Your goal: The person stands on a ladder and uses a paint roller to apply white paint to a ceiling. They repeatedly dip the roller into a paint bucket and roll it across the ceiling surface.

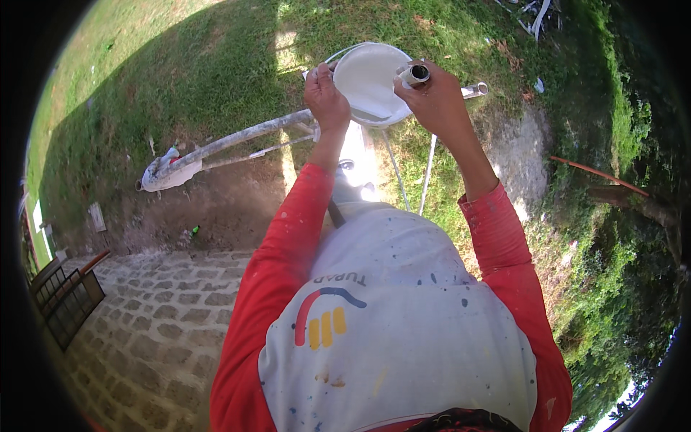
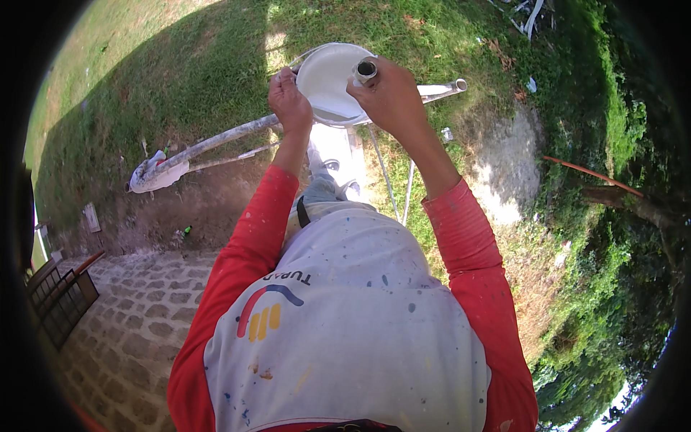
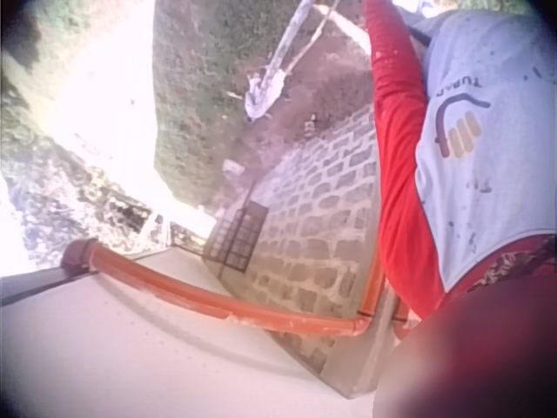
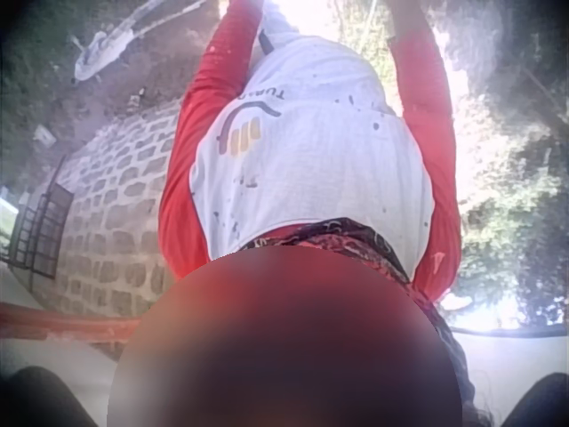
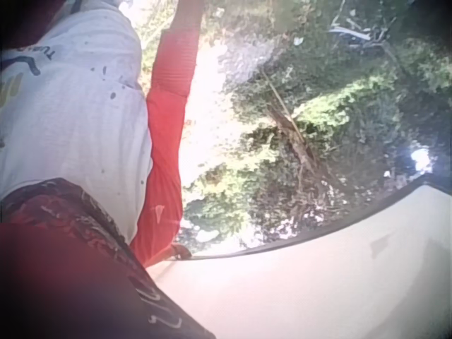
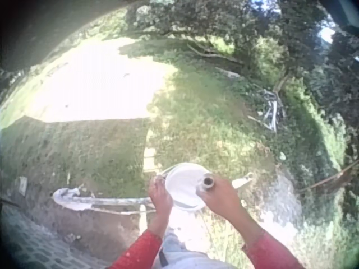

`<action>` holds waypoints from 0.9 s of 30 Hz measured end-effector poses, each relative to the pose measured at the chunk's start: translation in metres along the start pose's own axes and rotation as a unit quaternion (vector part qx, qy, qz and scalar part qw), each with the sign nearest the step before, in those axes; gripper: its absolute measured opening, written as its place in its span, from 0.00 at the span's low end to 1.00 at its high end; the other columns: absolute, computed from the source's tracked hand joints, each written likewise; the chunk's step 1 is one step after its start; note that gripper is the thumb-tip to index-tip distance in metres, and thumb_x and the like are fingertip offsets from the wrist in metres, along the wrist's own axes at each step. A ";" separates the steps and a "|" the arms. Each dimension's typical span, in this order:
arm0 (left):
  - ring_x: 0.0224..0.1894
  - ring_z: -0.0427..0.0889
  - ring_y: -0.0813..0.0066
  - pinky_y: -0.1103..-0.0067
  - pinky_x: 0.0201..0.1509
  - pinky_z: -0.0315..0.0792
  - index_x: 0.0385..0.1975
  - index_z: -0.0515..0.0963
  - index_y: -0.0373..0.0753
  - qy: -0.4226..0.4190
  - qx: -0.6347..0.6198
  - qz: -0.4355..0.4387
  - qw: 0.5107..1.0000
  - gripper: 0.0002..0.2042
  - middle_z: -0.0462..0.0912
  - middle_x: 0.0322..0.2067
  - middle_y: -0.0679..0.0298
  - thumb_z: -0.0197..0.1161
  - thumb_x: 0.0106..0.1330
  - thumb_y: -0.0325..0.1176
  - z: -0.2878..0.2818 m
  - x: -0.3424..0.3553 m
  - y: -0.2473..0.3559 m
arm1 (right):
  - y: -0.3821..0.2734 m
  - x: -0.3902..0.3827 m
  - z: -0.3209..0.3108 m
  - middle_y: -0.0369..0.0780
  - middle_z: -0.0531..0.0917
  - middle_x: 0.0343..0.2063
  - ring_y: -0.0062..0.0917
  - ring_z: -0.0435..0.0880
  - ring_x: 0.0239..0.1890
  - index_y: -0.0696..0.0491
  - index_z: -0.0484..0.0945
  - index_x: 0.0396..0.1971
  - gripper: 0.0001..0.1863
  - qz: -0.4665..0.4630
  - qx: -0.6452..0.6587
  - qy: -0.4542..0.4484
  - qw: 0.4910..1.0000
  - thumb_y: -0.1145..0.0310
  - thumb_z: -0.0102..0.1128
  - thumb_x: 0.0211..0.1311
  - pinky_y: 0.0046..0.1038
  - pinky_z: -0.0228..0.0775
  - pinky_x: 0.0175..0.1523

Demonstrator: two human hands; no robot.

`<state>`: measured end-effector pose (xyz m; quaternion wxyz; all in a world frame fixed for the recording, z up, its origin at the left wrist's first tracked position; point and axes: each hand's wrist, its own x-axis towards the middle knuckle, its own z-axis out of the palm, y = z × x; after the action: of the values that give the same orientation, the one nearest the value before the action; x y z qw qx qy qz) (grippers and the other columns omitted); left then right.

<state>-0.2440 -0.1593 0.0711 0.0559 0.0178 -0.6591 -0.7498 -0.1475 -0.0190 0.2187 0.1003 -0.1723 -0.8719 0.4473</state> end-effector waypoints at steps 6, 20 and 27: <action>0.31 0.77 0.79 0.76 0.39 0.73 0.39 0.84 0.33 -0.001 0.007 -0.013 1.000 0.20 0.82 0.28 0.66 0.54 0.83 0.45 0.000 0.002 -0.002 | -0.006 -0.008 0.004 0.47 0.88 0.32 0.36 0.90 0.35 0.59 0.85 0.41 0.17 -0.027 -0.007 -0.024 0.999 0.64 0.74 0.57 0.34 0.80 0.42; 0.30 0.72 0.82 0.78 0.36 0.70 0.34 0.79 0.35 -0.001 -0.013 -0.020 1.000 0.19 0.77 0.27 0.70 0.55 0.83 0.45 0.001 0.002 -0.003 | -0.011 0.002 0.010 0.45 0.86 0.32 0.38 0.87 0.33 0.57 0.85 0.39 0.14 -0.030 -0.048 -0.024 0.998 0.65 0.74 0.57 0.36 0.78 0.42; 0.33 0.81 0.76 0.75 0.41 0.75 0.40 0.84 0.34 -0.005 -0.002 -0.017 1.000 0.22 0.85 0.30 0.64 0.54 0.82 0.48 0.000 0.004 -0.007 | -0.010 -0.006 -0.002 0.46 0.86 0.33 0.40 0.87 0.33 0.57 0.85 0.40 0.15 -0.051 -0.003 -0.037 0.998 0.64 0.74 0.57 0.37 0.79 0.42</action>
<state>-0.2481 -0.1585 0.0643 0.0401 0.0251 -0.6572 -0.7522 -0.1434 -0.0249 0.2281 0.0898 -0.1112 -0.8841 0.4448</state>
